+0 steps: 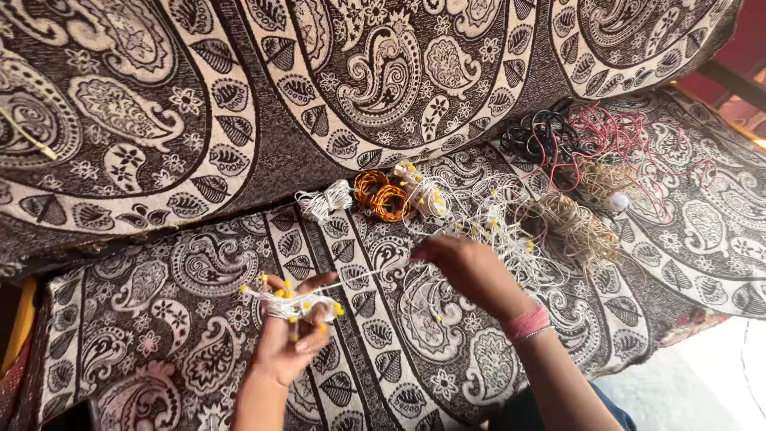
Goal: The person untangles a string of white wire lights with small yellow bulbs by hand. They repeatedly pull, separate, and straighten the tangled sections on a patterned fabric surface.
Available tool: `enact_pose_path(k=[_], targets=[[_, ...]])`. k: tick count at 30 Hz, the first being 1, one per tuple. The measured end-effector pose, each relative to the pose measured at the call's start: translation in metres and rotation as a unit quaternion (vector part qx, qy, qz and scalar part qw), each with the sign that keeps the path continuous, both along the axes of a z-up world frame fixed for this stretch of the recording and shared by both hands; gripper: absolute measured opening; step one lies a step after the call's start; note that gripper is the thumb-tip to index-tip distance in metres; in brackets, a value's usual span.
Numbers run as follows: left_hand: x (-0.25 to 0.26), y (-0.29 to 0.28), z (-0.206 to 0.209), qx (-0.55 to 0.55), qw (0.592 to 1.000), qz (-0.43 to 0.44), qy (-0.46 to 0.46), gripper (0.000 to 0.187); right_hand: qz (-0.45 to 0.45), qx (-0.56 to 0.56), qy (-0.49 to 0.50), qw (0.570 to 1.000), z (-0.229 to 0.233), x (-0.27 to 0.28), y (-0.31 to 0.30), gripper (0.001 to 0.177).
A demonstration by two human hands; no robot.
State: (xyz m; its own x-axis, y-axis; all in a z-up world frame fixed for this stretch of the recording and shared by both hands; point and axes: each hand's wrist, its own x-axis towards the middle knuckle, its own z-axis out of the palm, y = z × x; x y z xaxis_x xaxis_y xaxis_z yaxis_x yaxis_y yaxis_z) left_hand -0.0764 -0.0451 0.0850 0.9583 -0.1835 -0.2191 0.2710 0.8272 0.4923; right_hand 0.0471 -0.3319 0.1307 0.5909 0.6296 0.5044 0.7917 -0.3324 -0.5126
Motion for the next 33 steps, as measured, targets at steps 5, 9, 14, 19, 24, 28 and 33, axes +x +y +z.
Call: enact_pose_path(k=[5,9,14,19,24,28,33], targets=[[-0.025,-0.025,-0.001,-0.296,0.911,-0.078,-0.278,0.058,-0.052,-0.024,0.116,0.992,-0.010,-0.006,-0.025,0.016],[-0.037,-0.022,-0.006,-0.381,0.844,-0.040,-0.375,0.048,-0.038,0.038,0.233,0.971,-0.006,0.003,-0.049,0.016],[-0.032,-0.003,-0.021,-0.297,0.912,0.124,-0.255,0.037,-0.060,-0.025,0.090,0.994,-0.003,0.018,-0.054,0.013],[-0.021,0.003,-0.030,-0.267,0.916,0.189,-0.233,0.044,-0.160,-0.088,0.022,0.983,-0.018,0.031,-0.051,0.010],[-0.019,0.015,-0.031,-0.293,0.897,0.203,-0.262,0.033,-0.212,0.010,-0.022,0.977,-0.044,0.055,-0.056,0.018],[-0.033,0.043,-0.028,-0.278,0.879,0.261,-0.287,0.028,-0.329,0.088,0.070,0.938,-0.053,0.067,-0.084,0.023],[-0.041,0.071,-0.030,-0.186,0.886,0.344,-0.248,0.019,-0.285,0.034,0.230,0.930,-0.063,0.070,-0.103,0.030]])
